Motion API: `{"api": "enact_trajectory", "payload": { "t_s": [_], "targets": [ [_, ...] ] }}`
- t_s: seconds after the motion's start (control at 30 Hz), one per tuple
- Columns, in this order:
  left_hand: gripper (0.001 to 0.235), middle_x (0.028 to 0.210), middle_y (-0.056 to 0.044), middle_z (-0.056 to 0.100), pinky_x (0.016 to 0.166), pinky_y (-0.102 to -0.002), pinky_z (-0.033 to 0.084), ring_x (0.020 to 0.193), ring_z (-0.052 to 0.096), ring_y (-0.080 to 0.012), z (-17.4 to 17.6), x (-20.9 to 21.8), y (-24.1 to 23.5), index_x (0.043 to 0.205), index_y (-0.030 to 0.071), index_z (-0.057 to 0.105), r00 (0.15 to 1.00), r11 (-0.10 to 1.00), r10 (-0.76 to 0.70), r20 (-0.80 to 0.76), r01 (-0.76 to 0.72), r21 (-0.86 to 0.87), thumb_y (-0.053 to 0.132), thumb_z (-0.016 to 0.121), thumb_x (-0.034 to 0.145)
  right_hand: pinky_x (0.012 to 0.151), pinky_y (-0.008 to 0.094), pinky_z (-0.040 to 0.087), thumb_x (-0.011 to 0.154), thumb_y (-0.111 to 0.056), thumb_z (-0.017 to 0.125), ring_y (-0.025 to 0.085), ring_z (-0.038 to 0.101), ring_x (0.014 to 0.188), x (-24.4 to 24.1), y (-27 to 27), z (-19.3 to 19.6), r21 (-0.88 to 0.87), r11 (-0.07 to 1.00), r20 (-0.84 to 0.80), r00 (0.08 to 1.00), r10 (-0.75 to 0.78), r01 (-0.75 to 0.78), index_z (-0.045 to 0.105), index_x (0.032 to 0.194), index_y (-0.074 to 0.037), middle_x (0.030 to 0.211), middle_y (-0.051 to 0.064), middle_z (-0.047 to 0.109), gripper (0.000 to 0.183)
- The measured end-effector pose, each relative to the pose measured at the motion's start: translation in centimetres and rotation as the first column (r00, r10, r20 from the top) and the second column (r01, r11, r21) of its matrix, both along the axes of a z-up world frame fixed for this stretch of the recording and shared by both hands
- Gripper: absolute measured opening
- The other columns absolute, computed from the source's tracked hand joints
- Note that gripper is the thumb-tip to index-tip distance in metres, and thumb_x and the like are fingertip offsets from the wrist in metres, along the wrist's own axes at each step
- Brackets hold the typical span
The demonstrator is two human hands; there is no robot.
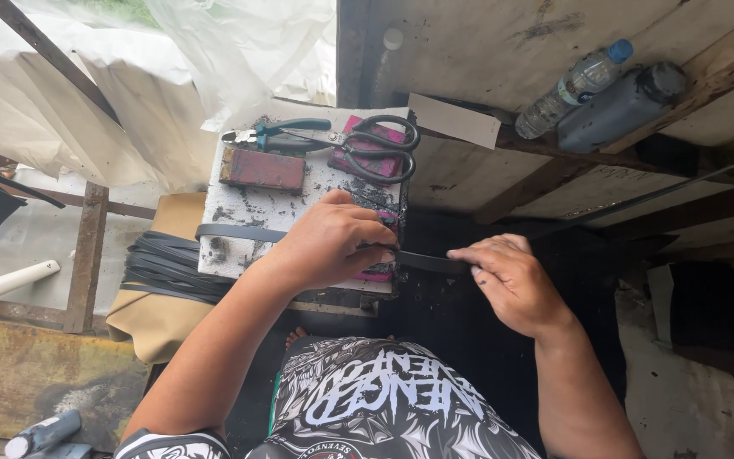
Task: Applying dye to thin leather strips using a manual roller applicator and hanging them on a line to dry.
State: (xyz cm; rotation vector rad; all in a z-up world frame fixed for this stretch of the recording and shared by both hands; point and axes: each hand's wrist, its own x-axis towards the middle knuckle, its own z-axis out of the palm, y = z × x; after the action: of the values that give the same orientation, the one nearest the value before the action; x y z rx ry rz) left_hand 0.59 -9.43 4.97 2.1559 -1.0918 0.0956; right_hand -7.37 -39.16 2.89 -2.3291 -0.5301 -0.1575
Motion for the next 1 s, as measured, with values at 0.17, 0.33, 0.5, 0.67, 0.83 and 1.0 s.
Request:
{"api": "enact_trajectory", "payload": {
  "t_s": [0.17,0.33,0.5,0.67,0.83,1.0],
  "targets": [
    [0.012,0.078,-0.006,0.077,0.088,-0.036,0.046,0.073,0.073,-0.0197,0.7,-0.3,0.2,0.097,0.011,0.080,0.997,0.999,-0.010,-0.075,0.006,-0.051,0.019,0.081,0.087,0.102,0.044,0.039,0.091,-0.003,0.054,0.028,0.073,0.098,1.6,2.5,1.3,0.143,0.985,-0.090,0.989,0.114,-0.100,0.077,0.110,0.000,0.090,0.014,0.078,0.030],
    [0.013,0.085,-0.007,0.079,0.091,-0.038,0.047,0.081,0.074,-0.0255,0.8,-0.7,2.8,0.102,0.013,0.080,0.985,0.997,0.009,-0.171,-0.023,-0.079,0.017,0.078,0.089,0.089,0.036,0.046,0.091,0.000,0.060,0.022,0.072,0.087,2.6,4.2,2.2,0.159,0.967,-0.104,0.971,0.215,-0.197,0.078,0.109,-0.001,0.082,0.010,0.075,0.025],
    [0.018,0.090,-0.007,0.080,0.096,-0.042,0.045,0.087,0.072,-0.0290,0.0,-0.7,10.0,0.104,0.015,0.080,0.957,0.977,0.211,-0.198,-0.206,0.044,0.020,0.079,0.087,0.088,0.033,0.045,0.091,0.001,0.063,0.019,0.069,0.084,3.2,5.3,1.7,-0.029,0.986,0.041,0.985,0.168,-0.167,0.079,0.107,-0.005,0.082,0.005,0.074,0.024],
    [0.016,0.090,0.006,0.078,0.104,-0.034,0.041,0.088,0.071,-0.0194,-2.7,-0.6,14.7,0.100,0.025,0.080,0.909,0.910,0.409,-0.078,-0.401,0.100,0.029,0.083,0.084,0.085,0.032,0.043,0.092,-0.001,0.066,0.015,0.064,0.079,3.4,7.5,1.0,-0.256,0.960,0.263,0.948,0.181,-0.113,0.079,0.107,-0.008,0.082,0.001,0.072,0.021],
    [0.013,0.087,0.015,0.075,0.107,-0.031,0.038,0.087,0.069,-0.0059,-4.3,-0.9,15.5,0.098,0.031,0.079,0.856,0.854,0.469,0.218,-0.503,0.136,0.030,0.085,0.087,0.085,0.036,0.039,0.085,0.000,0.074,0.016,0.054,0.083,3.7,8.5,-0.9,-0.404,0.914,0.501,0.826,0.258,-0.041,0.080,0.111,-0.015,0.081,-0.001,0.067,0.030],
    [0.012,0.083,0.015,0.073,0.106,-0.035,0.036,0.092,0.065,-0.0058,-4.9,-0.9,14.6,0.095,0.032,0.078,0.826,0.844,0.447,0.344,-0.517,0.145,0.028,0.085,0.086,0.086,0.036,0.037,0.085,-0.002,0.075,0.016,0.051,0.086,3.3,8.6,-1.0,-0.398,0.917,0.531,0.815,0.232,-0.002,0.080,0.108,-0.017,0.081,-0.002,0.067,0.028]
  ]
}}
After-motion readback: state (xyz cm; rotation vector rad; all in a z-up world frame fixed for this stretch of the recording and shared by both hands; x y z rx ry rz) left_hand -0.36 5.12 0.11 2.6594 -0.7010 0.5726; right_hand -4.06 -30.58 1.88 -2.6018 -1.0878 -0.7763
